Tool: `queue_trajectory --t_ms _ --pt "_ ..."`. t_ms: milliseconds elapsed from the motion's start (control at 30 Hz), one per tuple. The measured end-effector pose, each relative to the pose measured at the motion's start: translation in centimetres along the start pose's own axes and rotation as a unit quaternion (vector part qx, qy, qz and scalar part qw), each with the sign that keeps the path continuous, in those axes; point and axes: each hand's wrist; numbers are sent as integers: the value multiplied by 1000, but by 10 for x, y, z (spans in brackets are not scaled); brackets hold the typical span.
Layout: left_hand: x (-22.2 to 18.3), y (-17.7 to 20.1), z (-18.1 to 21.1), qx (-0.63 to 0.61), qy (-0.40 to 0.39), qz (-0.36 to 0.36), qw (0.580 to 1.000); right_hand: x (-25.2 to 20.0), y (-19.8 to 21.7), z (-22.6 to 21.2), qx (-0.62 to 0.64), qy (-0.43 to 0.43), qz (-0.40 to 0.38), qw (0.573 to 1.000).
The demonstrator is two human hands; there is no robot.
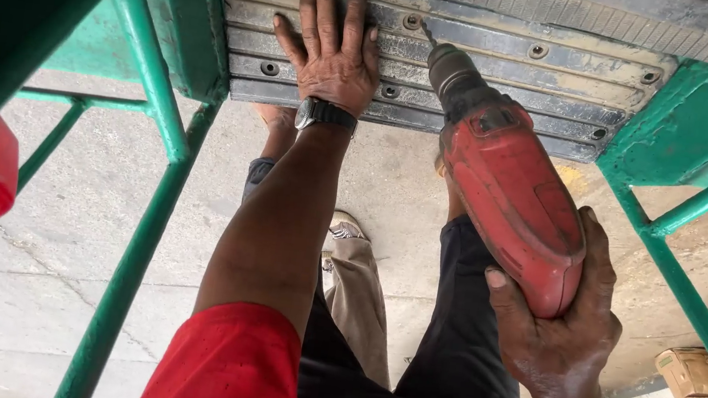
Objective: Using a power drill to create several holes in the metal floorboard or step of a green vehicle.
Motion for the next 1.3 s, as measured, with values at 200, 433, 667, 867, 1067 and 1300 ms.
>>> queue_trajectory --t_ms 200,433,667,867,1067,1300 --pt "-1 -3 -1 -24 -8 44 999 2 -6 -2 -6 -1 -4 1000" --pt "-4 -3 0 -14 -11 56 998 5 -16 -6 -7 15 -3 1000" --pt "-2 -5 0 -24 -11 72 997 12 -11 -34 -64 -56 -46 995" --pt "-1 -8 -2 -42 -24 110 993 34 -3 -64 -126 -113 -111 979" --pt "0 -7 -1 -19 -21 79 996 39 -4 -66 -150 -33 -77 985" --pt "3 -7 -1 -42 -35 112 992 37 -9 -58 -154 43 -59 985"
Point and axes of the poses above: each hand's wrist, its own x-axis towards the middle knuckle, its own y-axis out of the back of the hand, z = x × y, and after that the axes turned 1 degree about -z, right-handed
